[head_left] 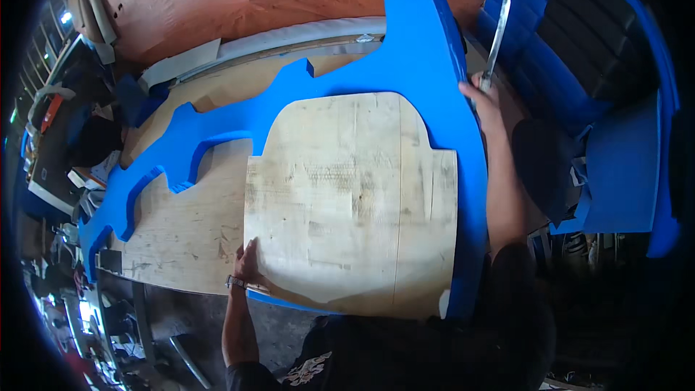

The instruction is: Cutting a piece of blue upholstery foam using a knife and a wooden template.

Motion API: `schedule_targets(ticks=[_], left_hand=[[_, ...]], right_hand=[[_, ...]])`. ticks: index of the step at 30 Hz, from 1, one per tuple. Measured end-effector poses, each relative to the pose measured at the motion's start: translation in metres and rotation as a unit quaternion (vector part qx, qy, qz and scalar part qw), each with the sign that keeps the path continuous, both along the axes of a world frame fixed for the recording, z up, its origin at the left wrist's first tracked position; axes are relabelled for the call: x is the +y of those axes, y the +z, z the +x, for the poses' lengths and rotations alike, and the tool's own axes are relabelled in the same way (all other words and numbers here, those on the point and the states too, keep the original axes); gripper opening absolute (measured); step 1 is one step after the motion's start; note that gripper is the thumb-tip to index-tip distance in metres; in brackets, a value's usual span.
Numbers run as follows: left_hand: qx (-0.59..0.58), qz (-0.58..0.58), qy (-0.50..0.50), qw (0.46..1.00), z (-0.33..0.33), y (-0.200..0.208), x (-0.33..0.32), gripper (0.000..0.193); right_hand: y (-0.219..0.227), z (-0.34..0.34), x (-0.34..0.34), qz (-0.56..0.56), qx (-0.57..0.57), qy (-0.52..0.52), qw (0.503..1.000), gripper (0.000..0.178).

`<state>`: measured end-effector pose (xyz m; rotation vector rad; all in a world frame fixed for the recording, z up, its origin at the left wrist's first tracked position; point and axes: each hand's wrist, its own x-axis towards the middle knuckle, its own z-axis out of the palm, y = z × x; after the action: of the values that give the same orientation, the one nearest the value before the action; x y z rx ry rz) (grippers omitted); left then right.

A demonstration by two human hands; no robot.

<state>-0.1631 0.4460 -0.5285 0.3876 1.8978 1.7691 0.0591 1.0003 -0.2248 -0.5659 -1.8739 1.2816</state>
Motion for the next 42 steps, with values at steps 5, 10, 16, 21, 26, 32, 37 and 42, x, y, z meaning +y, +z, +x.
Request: schedule_targets(ticks=[5, 10, 16, 21, 26, 32, 37, 42], left_hand=[[-0.068, -0.028, -0.063, 0.995, -0.005, 0.015, 0.015, 0.025], [0.194, -0.224, -0.051, 0.954, 0.014, 0.028, 0.039, 0.063], [0.261, -0.140, -0.128, 0.946, -0.039, -0.029, -0.020, 0.051], [0.041, -0.077, -0.094, 0.992, -0.066, 0.012, -0.037, 0.051], [0.021, -0.022, -0.104, 0.994, -0.076, -0.016, -0.093, 0.059], [-0.081, 0.043, -0.098, 0.991, -0.119, -0.031, -0.169, 0.064], [-0.077, 0.025, -0.130, 0.988, -0.173, -0.019, -0.244, 0.049], [-0.036, -0.047, -0.156, 0.986, -0.211, -0.023, -0.317, 0.055]], right_hand=[[-0.085, -0.010, 0.092, 0.025, -0.164, -0.235, 0.958, 0.031], [-0.160, 0.027, 0.031, -0.155, -0.248, -0.193, 0.937, 0.034], [-0.225, 0.133, -0.143, -0.054, -0.298, -0.214, 0.929, 0.034], [-0.218, 0.089, -0.249, 0.042, -0.377, -0.233, 0.895, 0.038], [-0.247, 0.070, -0.292, 0.052, -0.413, -0.204, 0.886, 0.037], [-0.248, 0.046, -0.365, -0.091, -0.304, -0.243, 0.917, 0.026], [-0.257, 0.011, -0.442, -0.209, -0.169, -0.213, 0.939, 0.026], [-0.274, -0.020, -0.501, -0.119, -0.259, -0.224, 0.932, 0.027]])
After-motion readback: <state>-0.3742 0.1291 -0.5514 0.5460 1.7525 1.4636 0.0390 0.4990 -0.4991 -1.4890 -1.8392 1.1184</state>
